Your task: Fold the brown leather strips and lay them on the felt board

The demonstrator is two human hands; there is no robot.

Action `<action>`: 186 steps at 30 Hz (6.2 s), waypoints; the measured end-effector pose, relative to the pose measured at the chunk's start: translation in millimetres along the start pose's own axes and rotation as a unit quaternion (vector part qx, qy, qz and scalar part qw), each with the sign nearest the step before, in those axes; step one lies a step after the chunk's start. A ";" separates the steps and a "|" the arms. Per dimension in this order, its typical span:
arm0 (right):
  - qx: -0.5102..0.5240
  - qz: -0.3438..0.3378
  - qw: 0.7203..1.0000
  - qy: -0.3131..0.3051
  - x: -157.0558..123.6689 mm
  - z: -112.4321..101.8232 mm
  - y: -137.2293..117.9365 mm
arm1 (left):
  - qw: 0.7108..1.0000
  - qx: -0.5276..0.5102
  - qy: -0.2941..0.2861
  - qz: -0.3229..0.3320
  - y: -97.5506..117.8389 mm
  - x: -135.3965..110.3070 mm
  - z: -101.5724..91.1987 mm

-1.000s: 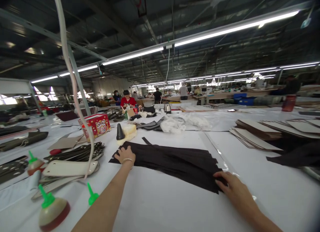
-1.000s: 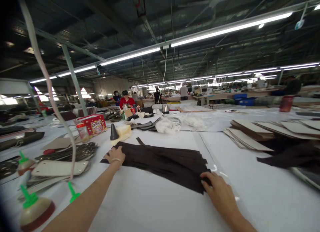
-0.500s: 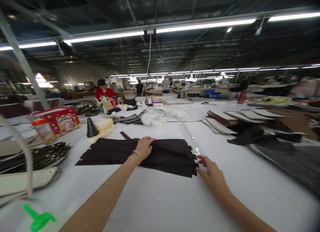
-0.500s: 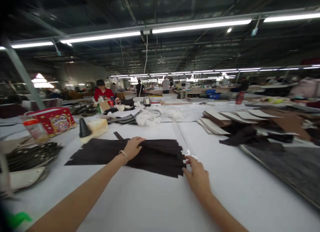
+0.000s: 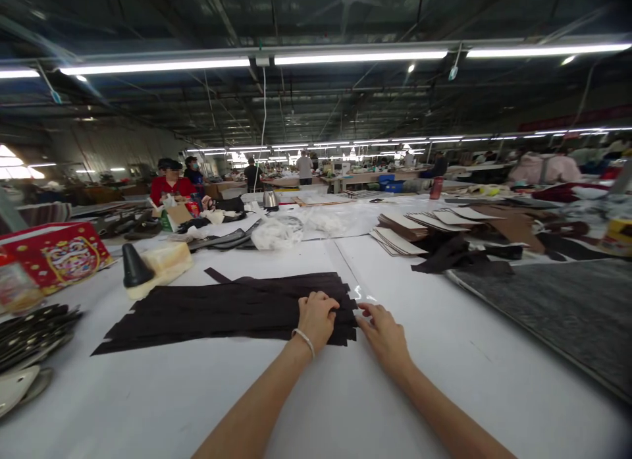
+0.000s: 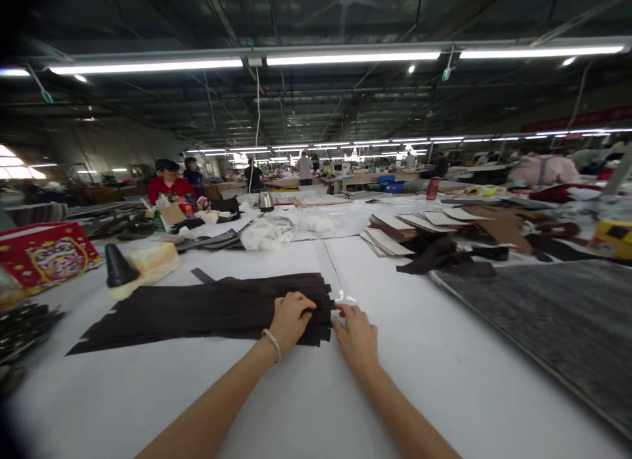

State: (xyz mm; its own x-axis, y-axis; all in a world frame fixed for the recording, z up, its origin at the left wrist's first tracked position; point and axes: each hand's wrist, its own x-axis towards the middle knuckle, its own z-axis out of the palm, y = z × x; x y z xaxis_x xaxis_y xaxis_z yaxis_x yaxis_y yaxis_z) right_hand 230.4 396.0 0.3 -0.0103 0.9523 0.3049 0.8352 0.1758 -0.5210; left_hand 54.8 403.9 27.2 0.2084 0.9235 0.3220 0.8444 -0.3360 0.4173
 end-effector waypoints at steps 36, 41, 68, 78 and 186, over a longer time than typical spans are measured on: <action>0.560 0.110 0.772 -0.279 -199.4 -78.9 -117.0 | 0.948 -0.292 0.060 -0.111 84.5 -235.8 -117.9; 0.553 0.118 0.773 -0.288 -224.7 -84.7 -130.8 | 0.937 -0.302 0.082 -0.158 88.0 -266.1 -116.3; 0.377 -0.021 0.901 -0.215 -250.2 -91.3 -140.1 | 0.988 -0.129 0.081 0.034 90.8 -288.6 -115.9; 0.296 -0.053 0.932 -0.205 -250.9 -94.0 -138.4 | 0.992 -0.004 0.087 0.092 90.7 -291.8 -117.0; 0.197 -0.177 0.957 -0.114 -251.4 -73.6 -133.2 | 0.956 -0.229 0.001 -0.182 93.7 -275.3 -118.8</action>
State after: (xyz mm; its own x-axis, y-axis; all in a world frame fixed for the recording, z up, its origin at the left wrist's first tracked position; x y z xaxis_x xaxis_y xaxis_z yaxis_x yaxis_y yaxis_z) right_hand 162.2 114.8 51.7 -0.4115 0.8373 0.3601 0.4846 0.5356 -0.6916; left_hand 17.9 96.2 78.6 -0.0596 0.9945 0.0862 0.5564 -0.0386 0.8300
